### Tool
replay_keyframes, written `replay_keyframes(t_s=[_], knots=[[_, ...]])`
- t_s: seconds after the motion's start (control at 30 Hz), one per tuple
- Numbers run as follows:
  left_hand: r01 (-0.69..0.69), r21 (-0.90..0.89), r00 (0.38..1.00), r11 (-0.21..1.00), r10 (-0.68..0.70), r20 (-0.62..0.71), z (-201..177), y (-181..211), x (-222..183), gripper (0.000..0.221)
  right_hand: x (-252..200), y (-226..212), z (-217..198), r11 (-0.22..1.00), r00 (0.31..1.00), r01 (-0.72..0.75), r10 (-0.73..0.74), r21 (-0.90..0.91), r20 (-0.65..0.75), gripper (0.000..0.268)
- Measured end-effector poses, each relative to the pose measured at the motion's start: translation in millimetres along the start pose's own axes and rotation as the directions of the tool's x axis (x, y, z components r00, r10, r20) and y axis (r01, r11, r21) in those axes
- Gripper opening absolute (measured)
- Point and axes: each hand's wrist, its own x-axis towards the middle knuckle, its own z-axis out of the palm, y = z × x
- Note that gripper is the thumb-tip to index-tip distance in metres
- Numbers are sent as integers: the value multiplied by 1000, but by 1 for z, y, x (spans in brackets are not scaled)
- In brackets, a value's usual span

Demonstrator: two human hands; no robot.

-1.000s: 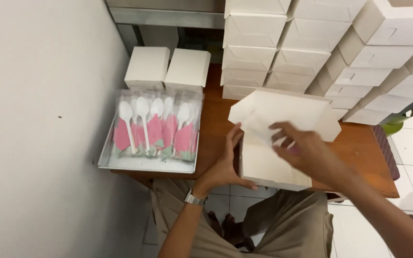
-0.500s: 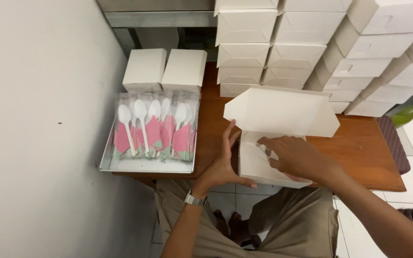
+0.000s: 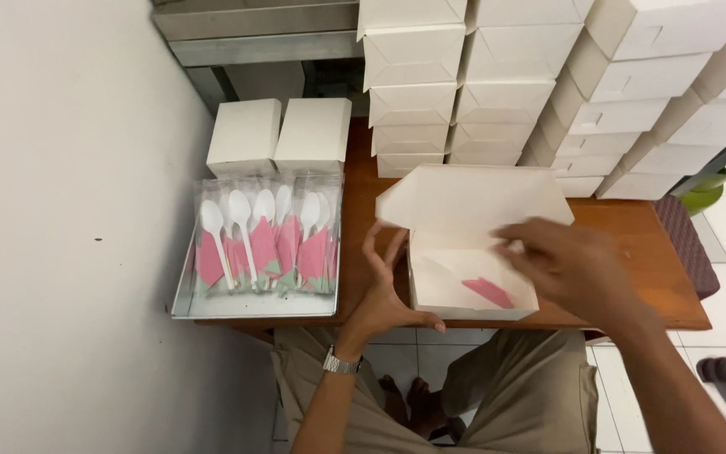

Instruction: Placing individual wrapped plastic spoons into small white cardboard boxes and stacking the filled boxes.

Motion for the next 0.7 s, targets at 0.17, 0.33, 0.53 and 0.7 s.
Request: replay_keyframes(t_s=[0.17, 0.33, 0.53, 0.7], knots=[[3, 63, 1000, 998, -3, -4, 0, -5, -1, 139, -53, 62, 16, 995, 843, 34, 24, 97, -538, 15], [22, 35, 1000, 999, -23, 17, 0, -6, 1, 140, -66, 77, 53, 925, 882, -142, 279, 352, -378, 55], [-103, 35, 994, 994, 103, -23, 6, -21, 3, 143, -57, 65, 77, 875, 821, -126, 356, 467, -446, 18], [-169, 125, 981, 978, 179, -75, 12, 0, 6, 124, -52, 62, 94, 930, 782, -113, 300, 349, -547, 15]])
